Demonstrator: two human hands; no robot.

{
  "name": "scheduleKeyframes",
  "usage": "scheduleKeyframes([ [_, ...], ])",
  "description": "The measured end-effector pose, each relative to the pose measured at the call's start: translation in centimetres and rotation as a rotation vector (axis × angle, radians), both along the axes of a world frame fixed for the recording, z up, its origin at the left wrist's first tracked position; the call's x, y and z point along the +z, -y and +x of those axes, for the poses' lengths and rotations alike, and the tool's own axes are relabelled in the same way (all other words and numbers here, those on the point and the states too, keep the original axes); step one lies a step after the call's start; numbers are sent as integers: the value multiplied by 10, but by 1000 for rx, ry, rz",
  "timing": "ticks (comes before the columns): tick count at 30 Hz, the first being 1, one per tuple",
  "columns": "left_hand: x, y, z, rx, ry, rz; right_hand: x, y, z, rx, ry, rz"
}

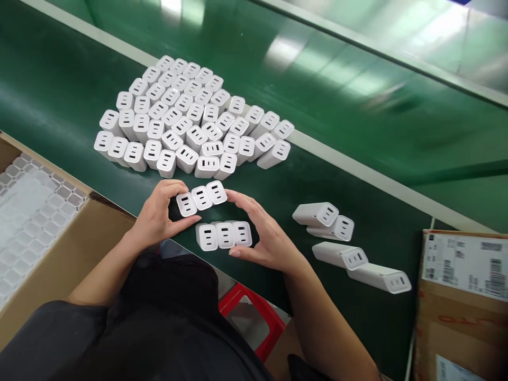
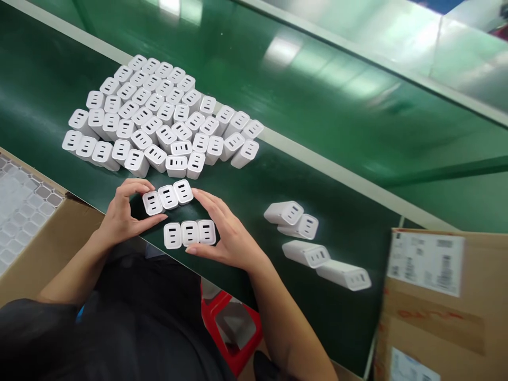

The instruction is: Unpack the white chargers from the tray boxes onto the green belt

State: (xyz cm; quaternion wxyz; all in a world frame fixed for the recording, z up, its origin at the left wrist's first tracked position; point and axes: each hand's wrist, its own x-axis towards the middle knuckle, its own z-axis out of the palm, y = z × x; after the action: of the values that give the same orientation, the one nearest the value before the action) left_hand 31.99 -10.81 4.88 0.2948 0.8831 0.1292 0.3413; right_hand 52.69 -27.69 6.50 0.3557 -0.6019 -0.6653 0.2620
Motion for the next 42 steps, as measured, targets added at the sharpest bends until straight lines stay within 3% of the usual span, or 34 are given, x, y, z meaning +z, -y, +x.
scheduleKeyframes([
  [10,29,12,33,40,-273,264,-2,2,-1,-19,-33,-4],
  [15,25,14,40,115,-411,312,-4,0,-4,-15,-32,-8],
  [19,19,14,42,154,-436,203,-4,0,-5,-11,-38,5],
  [21,19,10,39,168,-358,59,-4,0,-2,-24,-32,16],
  [23,21,5,32,206,-216,-207,-2,1,2,-55,-14,53],
  [28,31,4,-4,142,258,-1246,10,4,2,-148,133,257],
  [30,33,10,-22,86,384,-1508,21,2,-8,-141,215,311],
  [33,35,22,-46,36,515,-1694,41,-7,-35,-31,346,354],
  [37,32,36,-75,64,644,-1811,65,-36,-88,151,472,399],
  [42,16,53,-118,182,857,-1825,69,-80,-165,352,640,435],
])
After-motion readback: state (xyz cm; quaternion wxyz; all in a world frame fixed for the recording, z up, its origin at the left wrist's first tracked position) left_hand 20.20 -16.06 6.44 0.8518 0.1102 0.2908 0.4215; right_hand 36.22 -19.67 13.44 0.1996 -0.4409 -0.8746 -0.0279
